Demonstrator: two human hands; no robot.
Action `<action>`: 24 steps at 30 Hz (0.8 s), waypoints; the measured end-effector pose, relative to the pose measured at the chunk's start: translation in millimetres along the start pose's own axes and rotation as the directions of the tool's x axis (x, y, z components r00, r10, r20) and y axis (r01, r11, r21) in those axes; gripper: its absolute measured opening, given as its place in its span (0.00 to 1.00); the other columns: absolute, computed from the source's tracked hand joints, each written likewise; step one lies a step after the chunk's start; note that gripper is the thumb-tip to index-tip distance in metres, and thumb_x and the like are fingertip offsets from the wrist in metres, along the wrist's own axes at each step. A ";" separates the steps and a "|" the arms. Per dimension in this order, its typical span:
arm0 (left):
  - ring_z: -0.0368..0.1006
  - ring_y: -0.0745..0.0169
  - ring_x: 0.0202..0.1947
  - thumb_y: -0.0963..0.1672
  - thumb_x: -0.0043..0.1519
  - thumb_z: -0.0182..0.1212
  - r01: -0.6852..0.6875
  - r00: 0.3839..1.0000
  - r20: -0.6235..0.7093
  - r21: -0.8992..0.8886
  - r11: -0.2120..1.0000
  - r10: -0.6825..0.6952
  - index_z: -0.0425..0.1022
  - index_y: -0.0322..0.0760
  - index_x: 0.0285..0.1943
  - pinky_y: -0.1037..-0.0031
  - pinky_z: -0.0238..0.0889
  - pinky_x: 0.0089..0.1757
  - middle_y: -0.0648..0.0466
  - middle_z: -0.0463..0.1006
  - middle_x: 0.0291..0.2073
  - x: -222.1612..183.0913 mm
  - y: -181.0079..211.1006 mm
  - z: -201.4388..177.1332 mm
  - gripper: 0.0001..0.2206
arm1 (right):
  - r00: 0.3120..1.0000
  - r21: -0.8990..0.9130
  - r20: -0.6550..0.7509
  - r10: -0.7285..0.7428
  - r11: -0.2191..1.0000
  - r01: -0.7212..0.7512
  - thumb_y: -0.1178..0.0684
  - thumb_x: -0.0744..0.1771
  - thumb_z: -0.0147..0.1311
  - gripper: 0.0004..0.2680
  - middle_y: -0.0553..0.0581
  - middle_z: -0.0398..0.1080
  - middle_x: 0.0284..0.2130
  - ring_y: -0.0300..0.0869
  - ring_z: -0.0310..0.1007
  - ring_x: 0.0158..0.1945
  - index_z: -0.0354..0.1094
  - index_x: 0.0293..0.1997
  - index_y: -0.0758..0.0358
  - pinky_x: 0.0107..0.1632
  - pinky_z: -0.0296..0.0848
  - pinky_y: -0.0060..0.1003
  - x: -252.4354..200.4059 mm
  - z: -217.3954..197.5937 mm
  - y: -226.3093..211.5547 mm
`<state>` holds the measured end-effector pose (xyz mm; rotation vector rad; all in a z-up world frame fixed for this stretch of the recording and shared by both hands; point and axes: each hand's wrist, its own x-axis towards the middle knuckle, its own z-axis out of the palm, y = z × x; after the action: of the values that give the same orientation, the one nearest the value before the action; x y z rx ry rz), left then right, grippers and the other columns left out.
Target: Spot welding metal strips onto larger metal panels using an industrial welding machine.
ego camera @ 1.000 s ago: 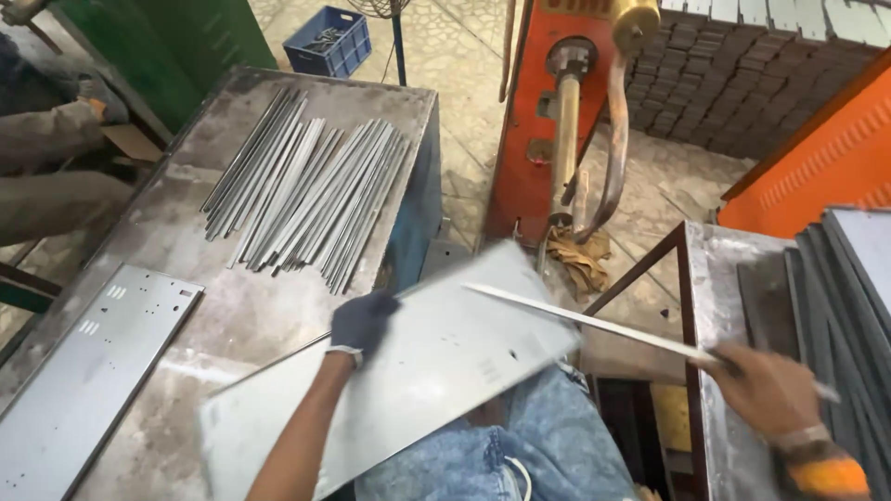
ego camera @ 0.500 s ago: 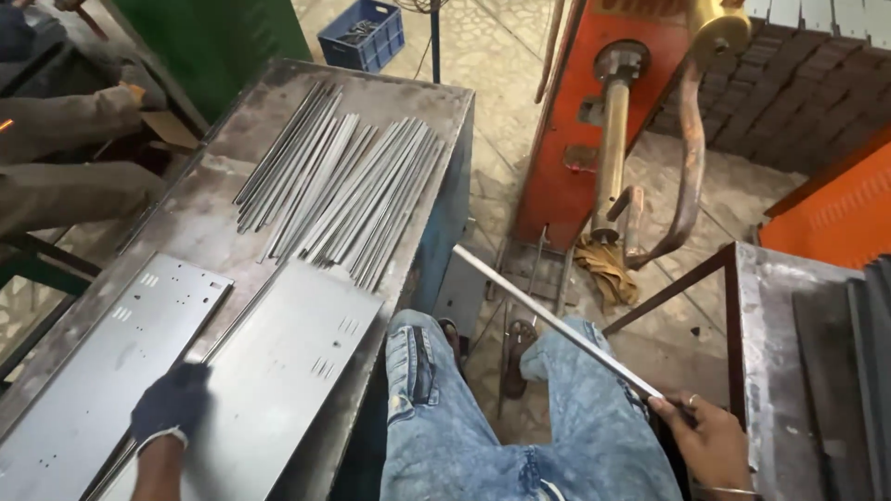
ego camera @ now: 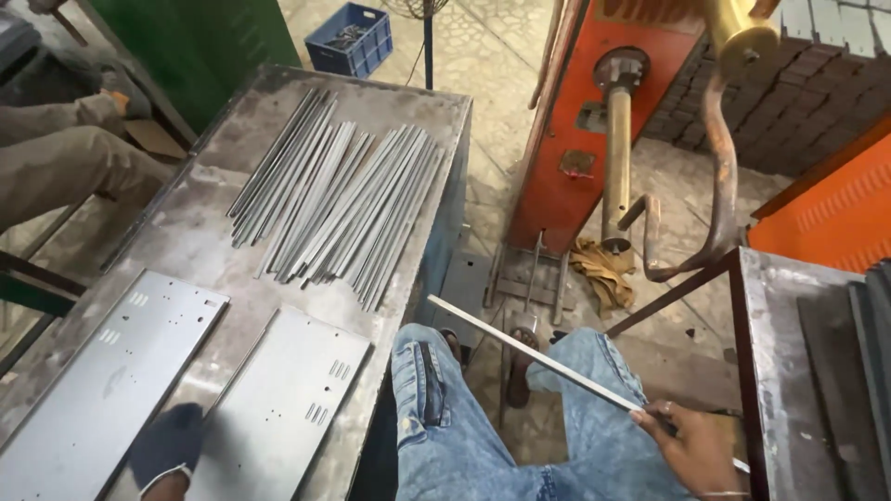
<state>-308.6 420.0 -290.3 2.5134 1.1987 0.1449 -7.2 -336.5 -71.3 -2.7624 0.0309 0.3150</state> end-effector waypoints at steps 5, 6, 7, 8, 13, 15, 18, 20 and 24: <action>0.76 0.55 0.41 0.51 0.67 0.55 -0.021 0.987 0.123 -0.550 0.835 0.106 0.79 0.40 0.61 0.65 0.70 0.43 0.47 0.84 0.48 19.9 182.4 37.0 0.19 | 0.940 0.166 -0.149 -0.308 0.929 0.331 0.38 0.62 0.61 0.12 0.59 0.78 0.25 0.54 0.79 0.31 0.80 0.37 0.54 0.36 0.73 0.46 11.5 25.5 -28.1; 0.73 0.64 0.30 0.47 0.67 0.57 0.173 0.941 0.283 -0.871 0.460 0.183 0.74 0.35 0.66 0.72 0.70 0.31 0.47 0.84 0.45 11.0 235.0 43.1 0.19 | 0.912 0.161 -0.174 -0.372 0.903 0.399 0.39 0.62 0.61 0.12 0.60 0.77 0.26 0.57 0.78 0.32 0.79 0.36 0.55 0.35 0.72 0.48 12.0 27.2 -40.3; 0.73 0.64 0.30 0.47 0.67 0.57 0.166 0.937 0.287 -0.869 0.466 0.201 0.74 0.35 0.66 0.72 0.70 0.31 0.47 0.84 0.45 -4.0 287.2 47.5 0.19 | 0.916 0.166 -0.185 -0.355 0.908 0.385 0.39 0.62 0.61 0.12 0.60 0.77 0.26 0.57 0.78 0.32 0.79 0.36 0.55 0.35 0.72 0.48 7.7 21.7 -48.7; 0.77 0.60 0.31 0.48 0.67 0.53 0.246 0.901 0.315 -0.937 0.247 0.298 0.73 0.36 0.64 0.70 0.73 0.33 0.46 0.84 0.44 -21.1 339.5 52.3 0.18 | 0.911 0.185 -0.156 -0.382 0.895 0.407 0.39 0.62 0.62 0.12 0.60 0.77 0.26 0.57 0.78 0.33 0.78 0.35 0.55 0.35 0.72 0.49 4.1 15.5 -56.6; 0.81 0.53 0.34 0.49 0.72 0.52 0.424 0.790 0.346 -0.905 -0.043 0.505 0.72 0.27 0.54 0.62 0.78 0.38 0.42 0.82 0.38 -109.8 517.0 82.2 0.17 | 0.944 0.220 -0.060 -0.324 0.918 0.329 0.39 0.62 0.64 0.12 0.59 0.77 0.27 0.56 0.78 0.34 0.75 0.38 0.55 0.37 0.72 0.50 -0.7 -9.3 -25.5; 0.81 0.50 0.34 0.49 0.71 0.56 0.557 0.692 0.463 -0.831 -0.001 0.554 0.72 0.26 0.50 0.57 0.79 0.38 0.41 0.81 0.36 -158.1 573.1 99.1 0.17 | 0.951 0.220 -0.075 -0.299 0.925 0.309 0.38 0.60 0.66 0.16 0.60 0.76 0.28 0.56 0.77 0.35 0.73 0.44 0.55 0.37 0.72 0.50 -4.2 -13.9 9.4; 0.82 0.54 0.37 0.50 0.67 0.55 0.613 0.443 0.566 -0.757 0.226 0.695 0.74 0.30 0.54 0.62 0.78 0.39 0.45 0.82 0.40 -234.6 653.0 54.6 0.19 | 0.952 0.051 -0.215 -0.218 0.971 0.234 0.34 0.60 0.65 0.18 0.61 0.77 0.34 0.57 0.76 0.40 0.74 0.40 0.57 0.40 0.71 0.52 3.7 -11.6 86.9; 0.82 0.56 0.38 0.50 0.65 0.55 0.569 0.319 0.573 -0.753 0.331 0.755 0.73 0.32 0.57 0.65 0.77 0.38 0.46 0.83 0.42 -269.0 691.9 46.5 0.19 | 0.955 0.019 -0.296 -0.036 0.999 0.044 0.32 0.60 0.65 0.19 0.62 0.77 0.32 0.57 0.77 0.38 0.76 0.41 0.56 0.39 0.72 0.53 -2.2 -57.0 127.2; 0.81 0.59 0.38 0.50 0.64 0.57 0.393 0.178 0.550 -0.800 0.454 0.816 0.70 0.36 0.62 0.70 0.74 0.36 0.48 0.83 0.46 -307.6 734.0 43.5 0.21 | 0.802 0.102 -0.460 0.382 0.919 -0.380 0.34 0.63 0.61 0.16 0.60 0.78 0.28 0.54 0.79 0.33 0.79 0.45 0.52 0.42 0.76 0.50 -8.3 -146.0 188.7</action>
<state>44.1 -254.0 -52.4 1.1723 -0.0916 -0.5956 4.4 -564.8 -2.2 -2.7382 0.7202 -0.2744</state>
